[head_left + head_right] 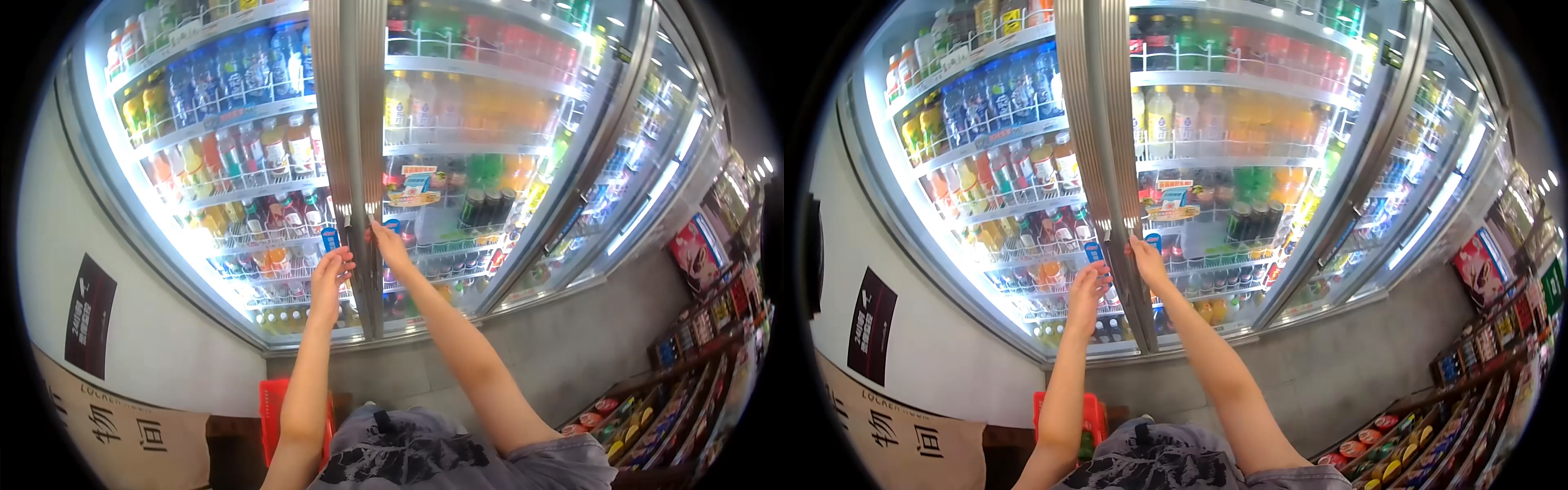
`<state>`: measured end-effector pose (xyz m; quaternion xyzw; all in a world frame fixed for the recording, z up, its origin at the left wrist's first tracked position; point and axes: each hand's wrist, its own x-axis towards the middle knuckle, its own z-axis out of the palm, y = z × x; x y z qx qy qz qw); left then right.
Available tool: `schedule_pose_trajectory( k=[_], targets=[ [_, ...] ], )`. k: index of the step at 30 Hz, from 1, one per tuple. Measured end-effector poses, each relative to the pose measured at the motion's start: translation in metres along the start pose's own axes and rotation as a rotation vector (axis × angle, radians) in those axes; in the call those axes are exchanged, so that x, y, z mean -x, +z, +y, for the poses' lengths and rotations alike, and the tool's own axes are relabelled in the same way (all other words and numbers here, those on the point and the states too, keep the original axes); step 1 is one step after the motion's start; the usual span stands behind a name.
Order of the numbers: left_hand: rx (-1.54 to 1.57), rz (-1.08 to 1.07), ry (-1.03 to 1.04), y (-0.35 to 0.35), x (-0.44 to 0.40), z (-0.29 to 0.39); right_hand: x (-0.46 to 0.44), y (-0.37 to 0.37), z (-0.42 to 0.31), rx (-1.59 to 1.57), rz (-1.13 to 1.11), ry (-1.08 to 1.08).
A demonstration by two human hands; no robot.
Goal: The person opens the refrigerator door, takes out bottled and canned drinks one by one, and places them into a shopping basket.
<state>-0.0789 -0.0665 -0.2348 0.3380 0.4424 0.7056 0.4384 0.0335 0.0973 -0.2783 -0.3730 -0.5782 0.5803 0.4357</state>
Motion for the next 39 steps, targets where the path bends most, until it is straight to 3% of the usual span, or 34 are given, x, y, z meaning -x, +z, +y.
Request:
schedule_pose_trajectory(
  k=[5,11,19,25,33,35,39],
  targets=[
    [-0.003,-0.060,-0.017,-0.016,-0.001,0.011,0.014,0.017,-0.015,0.102,0.188,-0.008],
    [-0.039,-0.078,-0.088,-0.027,-0.001,0.000,0.017,0.023,-0.009,0.191,0.257,-0.053],
    [-0.005,-0.118,-0.039,-0.024,-0.011,0.016,0.021,0.026,-0.024,0.134,0.229,-0.008],
    [-0.035,-0.123,0.015,-0.007,-0.029,0.031,0.035,0.016,-0.030,0.297,0.222,-0.027],
    [0.004,-0.104,0.097,0.045,-0.029,0.026,0.147,-0.033,-0.055,0.250,0.109,0.068],
    [0.047,-0.200,0.088,0.059,-0.022,0.018,0.173,-0.046,-0.067,0.354,0.121,0.010],
    [0.058,-0.193,0.114,0.089,0.017,0.018,0.221,-0.061,-0.116,0.271,0.478,-0.274]
  ],
)
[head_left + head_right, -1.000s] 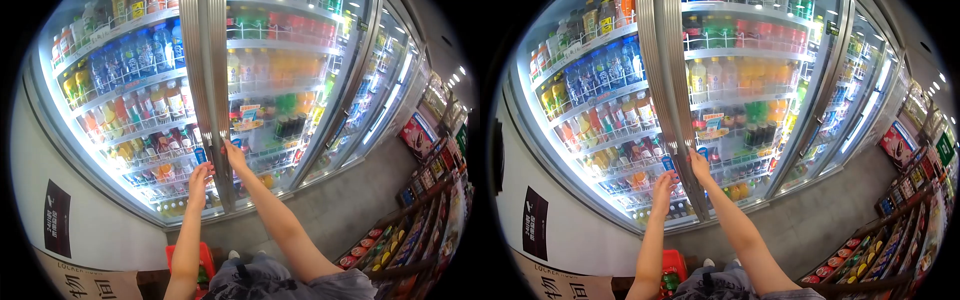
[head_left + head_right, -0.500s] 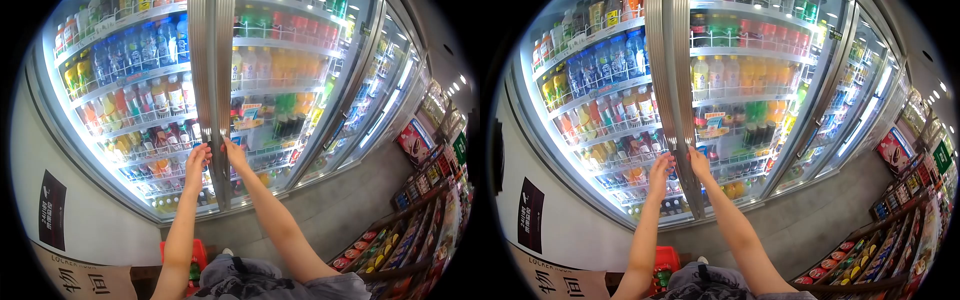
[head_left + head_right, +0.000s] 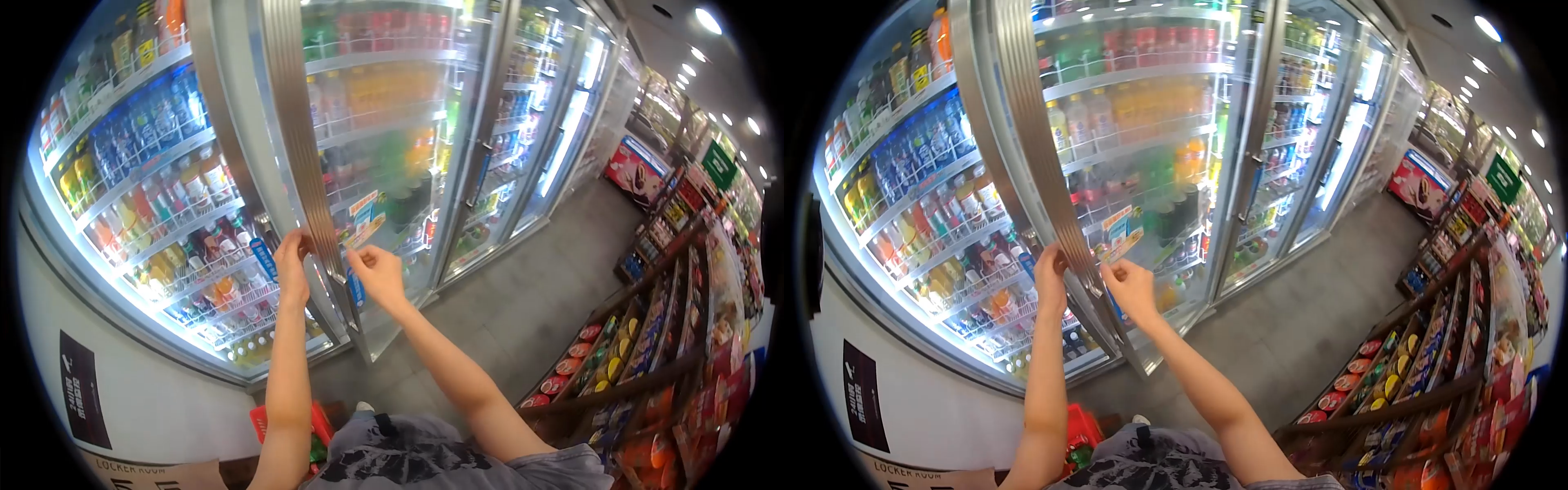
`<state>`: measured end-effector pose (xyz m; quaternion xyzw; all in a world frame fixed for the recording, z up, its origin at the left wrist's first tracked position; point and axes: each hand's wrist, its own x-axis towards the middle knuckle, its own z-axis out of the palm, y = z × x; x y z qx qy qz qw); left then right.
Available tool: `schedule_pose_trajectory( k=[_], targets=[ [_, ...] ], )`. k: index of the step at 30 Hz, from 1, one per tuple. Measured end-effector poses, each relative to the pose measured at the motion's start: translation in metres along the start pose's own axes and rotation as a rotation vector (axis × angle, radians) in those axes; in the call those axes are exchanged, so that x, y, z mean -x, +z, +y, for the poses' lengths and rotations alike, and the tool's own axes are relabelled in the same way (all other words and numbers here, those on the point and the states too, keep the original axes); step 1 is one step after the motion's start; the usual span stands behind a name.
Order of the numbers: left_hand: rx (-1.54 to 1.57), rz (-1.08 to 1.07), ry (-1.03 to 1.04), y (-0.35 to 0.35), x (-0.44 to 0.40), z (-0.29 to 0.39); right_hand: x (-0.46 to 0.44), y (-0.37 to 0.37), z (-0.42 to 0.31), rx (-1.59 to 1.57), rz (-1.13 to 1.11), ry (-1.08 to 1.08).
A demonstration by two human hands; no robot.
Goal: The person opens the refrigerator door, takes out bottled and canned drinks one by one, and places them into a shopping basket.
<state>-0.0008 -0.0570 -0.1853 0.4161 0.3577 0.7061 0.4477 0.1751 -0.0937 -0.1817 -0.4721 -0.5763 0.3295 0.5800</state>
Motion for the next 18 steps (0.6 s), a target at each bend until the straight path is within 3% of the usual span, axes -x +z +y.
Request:
schedule_pose_trajectory(
  k=[2,4,8,9,10,12,14,15,18],
  targets=[
    [0.035,-0.011,-0.005,0.014,0.014,0.000,0.008,-0.019,-0.026,-0.040,0.051,-0.053],
    [0.137,-0.007,-0.054,0.023,0.028,-0.004,0.026,-0.036,-0.060,-0.315,-0.043,-0.080],
    [0.049,-0.022,-0.027,0.039,0.052,-0.024,0.056,-0.046,-0.094,-0.353,-0.210,-0.321],
    [-0.056,-0.292,0.189,0.029,0.058,-0.040,0.062,-0.046,-0.101,-0.409,-0.267,-0.292],
    [-0.061,-0.372,0.200,0.021,0.062,-0.059,0.064,-0.045,-0.105,-0.412,-0.274,-0.298],
    [0.072,-0.509,-0.033,0.043,0.081,-0.053,0.069,-0.040,-0.109,-0.341,-0.254,-0.384],
    [0.186,-0.637,-0.298,0.074,0.100,-0.040,0.066,-0.042,-0.108,-0.358,-0.346,-0.324],
    [0.213,-0.700,-0.388,0.090,0.111,-0.033,0.061,-0.041,-0.108,-0.371,-0.289,-0.338],
    [0.184,-0.765,-0.472,0.121,0.135,-0.018,0.037,-0.038,-0.097,-0.407,-0.216,-0.337]
  ],
)
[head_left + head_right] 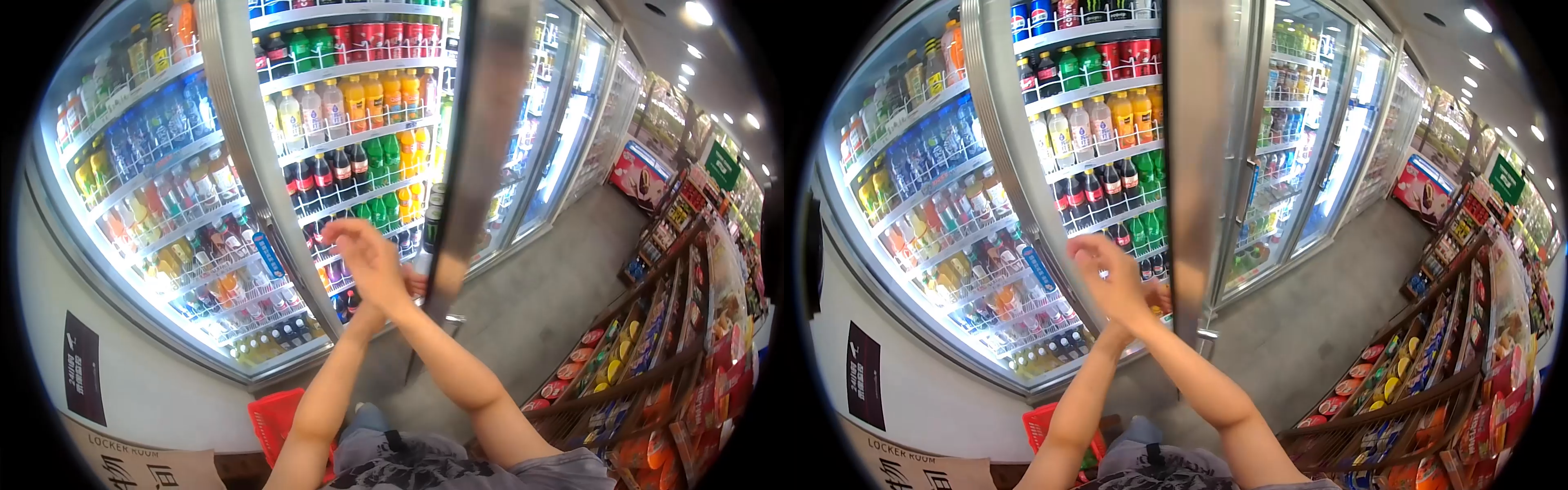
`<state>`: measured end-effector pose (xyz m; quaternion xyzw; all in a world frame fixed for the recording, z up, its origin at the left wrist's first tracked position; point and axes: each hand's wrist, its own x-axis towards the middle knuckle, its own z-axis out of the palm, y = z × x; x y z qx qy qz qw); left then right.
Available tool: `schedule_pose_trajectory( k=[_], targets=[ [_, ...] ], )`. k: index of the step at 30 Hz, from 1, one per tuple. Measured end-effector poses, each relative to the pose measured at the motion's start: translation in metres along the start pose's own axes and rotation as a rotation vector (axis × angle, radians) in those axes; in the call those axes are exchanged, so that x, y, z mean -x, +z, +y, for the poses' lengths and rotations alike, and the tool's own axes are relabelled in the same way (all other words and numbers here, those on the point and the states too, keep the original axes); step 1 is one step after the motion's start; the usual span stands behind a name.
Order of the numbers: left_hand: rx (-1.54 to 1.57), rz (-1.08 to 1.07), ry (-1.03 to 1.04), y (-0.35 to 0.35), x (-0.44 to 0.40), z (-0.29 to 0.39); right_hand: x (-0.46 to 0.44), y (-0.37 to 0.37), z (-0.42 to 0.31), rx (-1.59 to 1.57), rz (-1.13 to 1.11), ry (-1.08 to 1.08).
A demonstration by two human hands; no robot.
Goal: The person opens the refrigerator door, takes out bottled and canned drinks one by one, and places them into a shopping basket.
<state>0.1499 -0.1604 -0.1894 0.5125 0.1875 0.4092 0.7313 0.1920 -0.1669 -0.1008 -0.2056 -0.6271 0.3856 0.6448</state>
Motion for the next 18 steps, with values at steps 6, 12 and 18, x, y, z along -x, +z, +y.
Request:
schedule_pose_trajectory(
  k=[6,12,18],
  targets=[
    [-0.313,0.390,0.107,-0.020,-0.031,0.033,-0.055,-0.038,-0.014,-0.146,0.122,-0.015],
    [-0.254,0.360,0.377,-0.084,-0.092,0.133,-0.124,-0.079,0.012,-0.154,0.342,0.001],
    [-0.356,0.324,0.530,-0.117,-0.145,0.234,-0.227,-0.092,0.044,-0.070,0.352,-0.052]
  ],
)
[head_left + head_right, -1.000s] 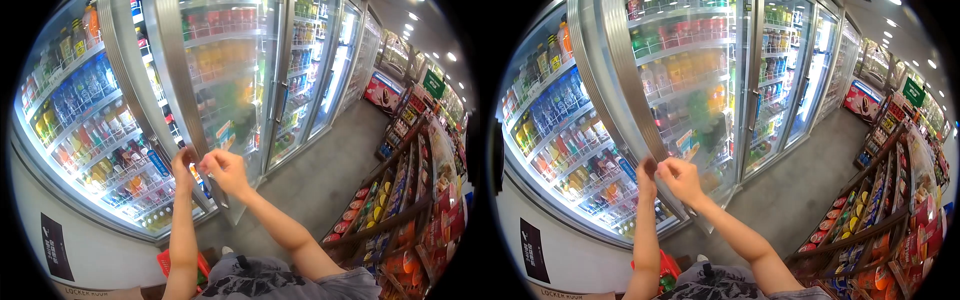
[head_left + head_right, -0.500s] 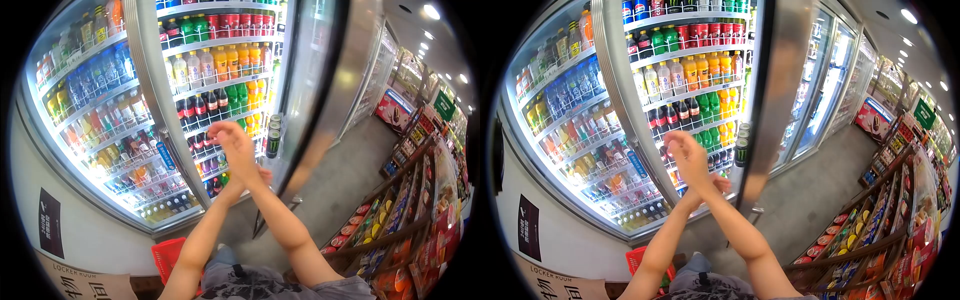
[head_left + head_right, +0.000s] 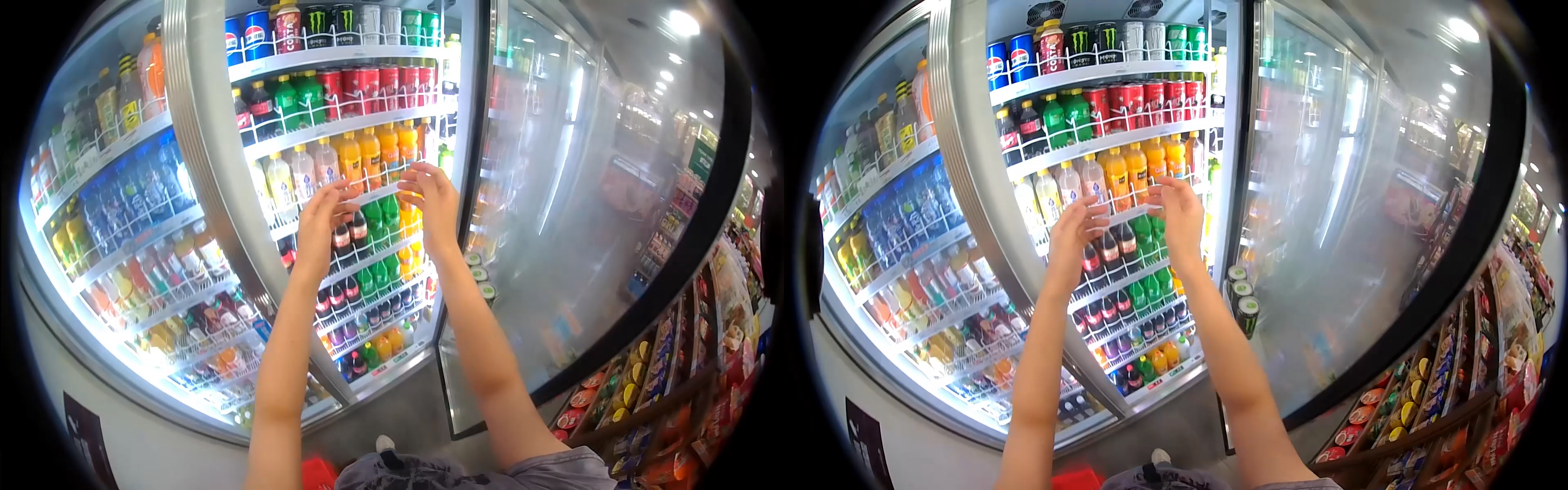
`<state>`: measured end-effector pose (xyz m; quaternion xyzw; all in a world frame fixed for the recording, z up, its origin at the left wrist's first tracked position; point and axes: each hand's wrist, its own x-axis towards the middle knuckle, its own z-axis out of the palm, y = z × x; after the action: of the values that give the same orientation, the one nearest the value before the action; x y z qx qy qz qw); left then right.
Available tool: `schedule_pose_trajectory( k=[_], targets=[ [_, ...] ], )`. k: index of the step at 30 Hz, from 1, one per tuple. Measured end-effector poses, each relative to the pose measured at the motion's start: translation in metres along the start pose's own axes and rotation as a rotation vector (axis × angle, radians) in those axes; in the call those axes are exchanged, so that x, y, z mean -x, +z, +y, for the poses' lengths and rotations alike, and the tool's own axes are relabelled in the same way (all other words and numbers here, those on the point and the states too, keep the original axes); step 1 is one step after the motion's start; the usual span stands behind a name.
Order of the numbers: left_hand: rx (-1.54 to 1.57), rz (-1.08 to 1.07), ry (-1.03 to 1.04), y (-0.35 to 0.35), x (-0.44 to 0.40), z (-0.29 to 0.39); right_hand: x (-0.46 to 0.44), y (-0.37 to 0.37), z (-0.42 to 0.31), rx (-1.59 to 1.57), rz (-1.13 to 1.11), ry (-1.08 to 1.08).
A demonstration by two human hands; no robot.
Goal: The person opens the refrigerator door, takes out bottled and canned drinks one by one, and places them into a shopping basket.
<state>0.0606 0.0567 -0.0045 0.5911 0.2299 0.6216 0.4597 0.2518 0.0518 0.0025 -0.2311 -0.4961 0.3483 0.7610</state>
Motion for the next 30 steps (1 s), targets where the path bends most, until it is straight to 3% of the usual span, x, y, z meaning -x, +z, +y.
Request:
schedule_pose_trajectory(
  k=[8,20,25,30],
  targets=[
    [-0.089,-0.043,0.104,-0.032,-0.120,-0.011,-0.112,0.010,0.042,0.130,0.016,-0.023],
    [-0.122,-0.013,0.090,-0.031,-0.261,-0.026,-0.224,0.026,0.090,0.248,-0.014,0.047],
    [-0.367,0.095,0.265,-0.034,-0.327,-0.055,-0.267,0.023,0.101,0.260,-0.005,0.037],
    [-0.599,0.066,0.353,-0.028,-0.373,-0.061,-0.322,0.019,0.124,0.350,-0.040,-0.021]
  ],
)
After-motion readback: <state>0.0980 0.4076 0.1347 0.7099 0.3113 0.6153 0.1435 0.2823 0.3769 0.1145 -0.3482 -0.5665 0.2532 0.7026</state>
